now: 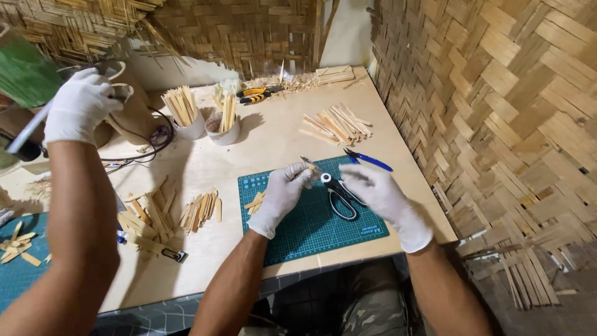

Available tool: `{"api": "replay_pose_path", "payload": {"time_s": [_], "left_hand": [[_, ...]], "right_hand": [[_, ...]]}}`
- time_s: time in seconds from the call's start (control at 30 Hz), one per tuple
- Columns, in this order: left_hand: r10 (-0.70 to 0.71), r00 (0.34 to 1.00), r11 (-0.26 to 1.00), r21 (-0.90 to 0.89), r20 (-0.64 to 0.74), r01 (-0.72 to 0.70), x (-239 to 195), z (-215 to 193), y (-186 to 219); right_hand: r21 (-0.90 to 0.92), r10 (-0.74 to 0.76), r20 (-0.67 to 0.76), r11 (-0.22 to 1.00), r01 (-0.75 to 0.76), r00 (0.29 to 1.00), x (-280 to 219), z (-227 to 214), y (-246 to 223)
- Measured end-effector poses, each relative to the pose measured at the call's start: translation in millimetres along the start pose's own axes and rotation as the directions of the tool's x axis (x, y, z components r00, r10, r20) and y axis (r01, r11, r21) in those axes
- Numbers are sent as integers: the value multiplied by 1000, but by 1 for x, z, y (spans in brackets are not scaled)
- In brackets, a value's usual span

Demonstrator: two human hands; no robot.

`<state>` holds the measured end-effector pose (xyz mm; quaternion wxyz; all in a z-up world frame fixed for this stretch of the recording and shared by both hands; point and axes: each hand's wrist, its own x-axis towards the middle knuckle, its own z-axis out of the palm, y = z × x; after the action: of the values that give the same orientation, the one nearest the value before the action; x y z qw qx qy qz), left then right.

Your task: A person is crafting with wooden sticks, measuring and cutting them to specific lengths using snips on a green cutting mat.

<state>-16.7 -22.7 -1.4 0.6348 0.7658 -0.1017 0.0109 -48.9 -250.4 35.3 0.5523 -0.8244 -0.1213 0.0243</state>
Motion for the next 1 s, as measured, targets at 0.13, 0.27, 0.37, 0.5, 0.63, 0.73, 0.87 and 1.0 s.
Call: {"api": "replay_pose_path", "payload": {"time_s": [0.13,0.27,0.37,0.5,0.63,0.73,0.87,1.0], "left_hand": [[-13,999,996,-86,-36,9,-9,5,12],[-54,998,988,-149,-29,49,-31,6,29],[-60,997,962,-268,-50,45,-54,8,23],[-19,994,969,-247,-104,-7,-83,3,34],[-37,991,969,-246,-127,4,-115,-5,49],[-9,992,980,-197,-125,-16,-130,-12,82],[-33,998,989,-144,-58,25,-141,-13,94],[-38,999,997,-73,-18,37,-147,-14,103]], "right_hand": [[-631,284,-42,736,-245,958,-9,16,10],[-796,340,-34,559,-231,940,4,26,31],[-826,353,16,532,-187,935,22,29,21],[-827,413,47,527,-197,910,25,26,-6],[-234,302,103,934,-272,948,-17,11,-23],[601,194,206,748,-281,959,-55,12,-14],[878,26,243,419,-231,970,-109,34,13],[827,52,299,484,-286,953,-136,48,16]]}}
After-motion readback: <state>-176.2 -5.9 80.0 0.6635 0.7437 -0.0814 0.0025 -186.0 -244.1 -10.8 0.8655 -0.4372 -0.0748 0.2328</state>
